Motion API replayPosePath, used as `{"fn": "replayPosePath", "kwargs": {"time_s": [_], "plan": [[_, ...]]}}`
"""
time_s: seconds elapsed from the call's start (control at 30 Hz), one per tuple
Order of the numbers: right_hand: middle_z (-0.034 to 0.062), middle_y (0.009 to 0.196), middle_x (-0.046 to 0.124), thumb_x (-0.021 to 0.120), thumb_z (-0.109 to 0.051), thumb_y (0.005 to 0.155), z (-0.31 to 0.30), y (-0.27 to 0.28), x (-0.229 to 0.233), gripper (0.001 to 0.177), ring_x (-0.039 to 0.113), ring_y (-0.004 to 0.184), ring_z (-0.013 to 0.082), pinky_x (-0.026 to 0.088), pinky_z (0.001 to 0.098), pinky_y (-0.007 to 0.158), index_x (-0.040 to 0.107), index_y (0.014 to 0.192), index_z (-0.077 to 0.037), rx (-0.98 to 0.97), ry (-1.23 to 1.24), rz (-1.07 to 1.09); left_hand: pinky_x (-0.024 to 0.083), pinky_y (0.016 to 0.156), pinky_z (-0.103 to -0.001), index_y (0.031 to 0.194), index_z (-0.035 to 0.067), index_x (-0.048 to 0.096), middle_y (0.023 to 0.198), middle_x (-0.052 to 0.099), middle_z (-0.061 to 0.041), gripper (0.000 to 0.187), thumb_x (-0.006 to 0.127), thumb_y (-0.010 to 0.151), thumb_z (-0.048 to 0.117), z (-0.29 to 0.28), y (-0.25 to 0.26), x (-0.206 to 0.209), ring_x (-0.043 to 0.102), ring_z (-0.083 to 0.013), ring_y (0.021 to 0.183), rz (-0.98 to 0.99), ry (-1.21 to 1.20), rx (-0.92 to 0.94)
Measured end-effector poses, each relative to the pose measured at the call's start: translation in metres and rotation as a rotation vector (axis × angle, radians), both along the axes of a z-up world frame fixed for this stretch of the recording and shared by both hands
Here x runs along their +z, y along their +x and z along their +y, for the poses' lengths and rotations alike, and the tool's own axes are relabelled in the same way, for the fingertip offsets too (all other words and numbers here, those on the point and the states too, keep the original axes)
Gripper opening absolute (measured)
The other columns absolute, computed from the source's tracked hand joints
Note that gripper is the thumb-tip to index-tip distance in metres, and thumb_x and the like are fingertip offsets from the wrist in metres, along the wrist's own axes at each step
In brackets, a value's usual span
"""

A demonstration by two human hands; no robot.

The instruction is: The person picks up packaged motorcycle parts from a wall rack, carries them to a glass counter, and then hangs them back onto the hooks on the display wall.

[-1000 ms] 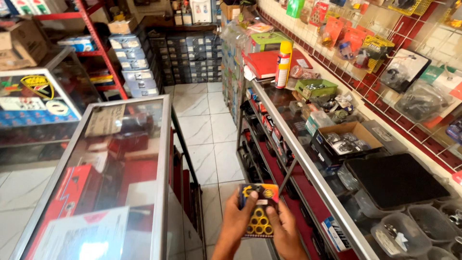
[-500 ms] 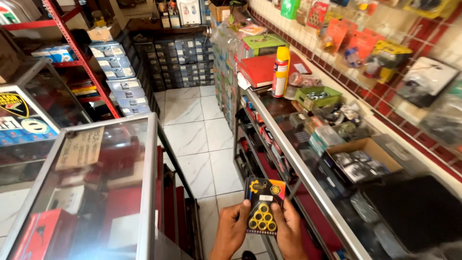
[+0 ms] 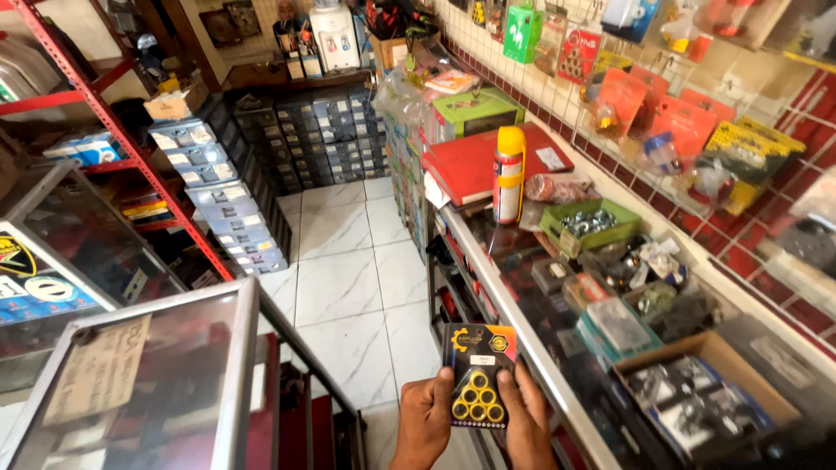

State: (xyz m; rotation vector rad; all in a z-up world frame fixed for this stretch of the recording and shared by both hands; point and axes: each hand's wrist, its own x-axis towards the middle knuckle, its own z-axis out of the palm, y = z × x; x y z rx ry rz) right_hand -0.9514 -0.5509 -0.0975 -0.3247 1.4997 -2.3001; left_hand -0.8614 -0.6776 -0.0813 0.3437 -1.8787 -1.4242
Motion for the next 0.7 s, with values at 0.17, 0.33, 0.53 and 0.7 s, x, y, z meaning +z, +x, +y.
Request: {"fn": "replayPosePath", "kwargs": {"time_s": [0.17,0.33,0.53,0.7], "plan": [[0.0085,0.113,0.073,0.054,-0.025,0.104,-0.003,-0.031,-0.001,0.041,0.066,0.1,0.0123,0.052,0.0273,0.088,0.064,0.131,0.004,0.073,0.039,0.216,0.029,0.042,-0.037,0.058,-0.001,0.043,0.046,0.04,-0.004,0.057,0.054,0.107,0.026,-0.012,-0.031,0.0,0.033,-0.0081,0.046,-0.047,0.033,0.026],[0.0072,0.108,0.072,0.052,-0.024,0.103,-0.002,-0.037,0.018,0.039,0.067,0.095,0.0108,0.053,0.0267,0.083,0.062,0.13,0.002,0.093,-0.034,0.136,0.029,0.041,-0.035,0.055,-0.002,0.044,0.045,0.042,-0.002,0.061,0.054,0.108,0.027,-0.009,-0.046,0.006,0.034,-0.0066,0.046,-0.019,0.099,-0.04],[0.0096,0.102,0.073,0.053,-0.024,0.105,-0.005,-0.059,0.012,0.039,0.068,0.087,0.012,0.054,0.0283,0.076,0.064,0.128,0.005,0.021,-0.016,0.138,0.031,0.04,-0.034,0.056,-0.002,0.048,0.045,0.046,-0.001,0.06,0.055,0.107,0.03,-0.019,-0.073,0.012,0.038,-0.0053,0.044,-0.03,0.09,-0.117],[0.0084,0.106,0.075,0.052,-0.024,0.101,-0.023,-0.081,0.003,0.041,0.069,0.091,0.0107,0.055,0.0262,0.08,0.063,0.131,0.002,-0.05,0.006,0.11,0.03,0.04,-0.035,0.057,-0.002,0.047,0.046,0.046,-0.002,0.06,0.056,0.107,0.031,-0.036,-0.098,0.004,0.036,-0.0059,0.045,-0.015,0.103,-0.149]]}}
